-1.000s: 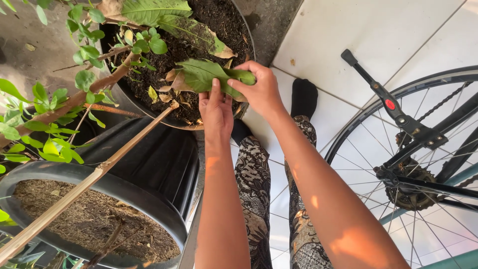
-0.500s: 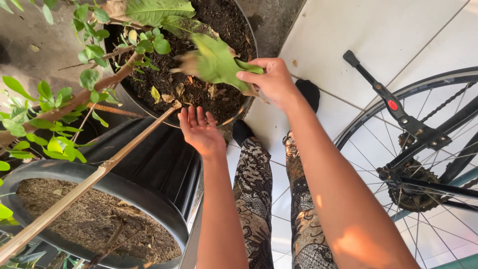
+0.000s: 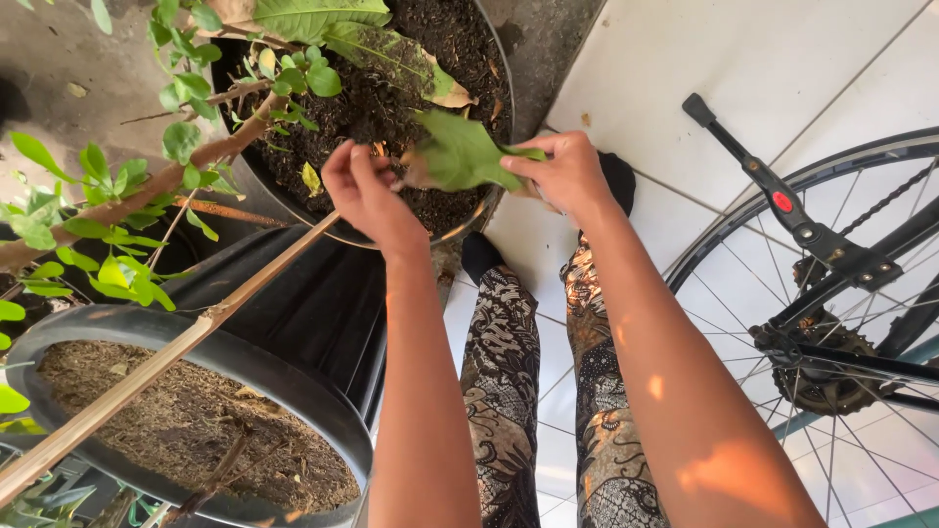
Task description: Picking up fallen leaves from the ground and putting them in a bucket.
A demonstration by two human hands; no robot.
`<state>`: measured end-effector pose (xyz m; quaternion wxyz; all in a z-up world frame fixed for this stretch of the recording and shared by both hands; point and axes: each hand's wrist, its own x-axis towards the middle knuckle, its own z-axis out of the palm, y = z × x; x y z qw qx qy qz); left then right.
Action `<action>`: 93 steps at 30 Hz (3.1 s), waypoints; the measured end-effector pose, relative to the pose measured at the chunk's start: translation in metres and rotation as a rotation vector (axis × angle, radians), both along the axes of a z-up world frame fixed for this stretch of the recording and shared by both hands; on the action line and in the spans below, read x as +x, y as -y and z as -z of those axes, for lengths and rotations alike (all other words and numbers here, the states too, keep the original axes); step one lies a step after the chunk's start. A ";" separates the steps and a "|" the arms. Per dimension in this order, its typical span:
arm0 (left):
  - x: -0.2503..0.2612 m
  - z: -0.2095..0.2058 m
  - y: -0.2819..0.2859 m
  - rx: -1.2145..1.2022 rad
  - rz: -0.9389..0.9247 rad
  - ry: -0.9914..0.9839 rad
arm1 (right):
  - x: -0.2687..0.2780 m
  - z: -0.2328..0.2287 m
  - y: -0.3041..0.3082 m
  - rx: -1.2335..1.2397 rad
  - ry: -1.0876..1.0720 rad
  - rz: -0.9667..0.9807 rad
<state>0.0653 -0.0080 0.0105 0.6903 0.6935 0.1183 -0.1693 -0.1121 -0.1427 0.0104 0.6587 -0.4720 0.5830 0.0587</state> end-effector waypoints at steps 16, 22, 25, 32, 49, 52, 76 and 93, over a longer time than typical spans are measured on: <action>-0.003 0.044 0.089 0.865 1.053 0.522 | -0.016 0.014 -0.025 0.056 0.137 0.063; 0.004 0.049 0.077 0.987 0.998 0.428 | -0.016 0.002 -0.018 -0.025 0.049 -0.026; 0.014 0.056 0.062 1.017 0.892 0.299 | -0.015 -0.002 -0.017 0.007 0.026 -0.024; 0.035 -0.007 0.027 0.024 0.547 -0.137 | -0.024 0.015 -0.023 0.086 0.134 0.095; -0.005 0.004 -0.049 0.189 0.273 -0.436 | -0.002 -0.027 0.006 0.358 0.645 0.815; -0.012 -0.001 -0.043 0.067 0.310 -0.475 | 0.013 -0.013 -0.004 0.203 0.474 0.530; -0.026 -0.004 -0.073 0.119 0.416 -0.231 | 0.020 -0.009 -0.040 0.324 0.365 0.564; -0.037 -0.037 -0.071 -0.041 0.490 -0.194 | 0.006 -0.009 -0.034 0.097 0.225 0.521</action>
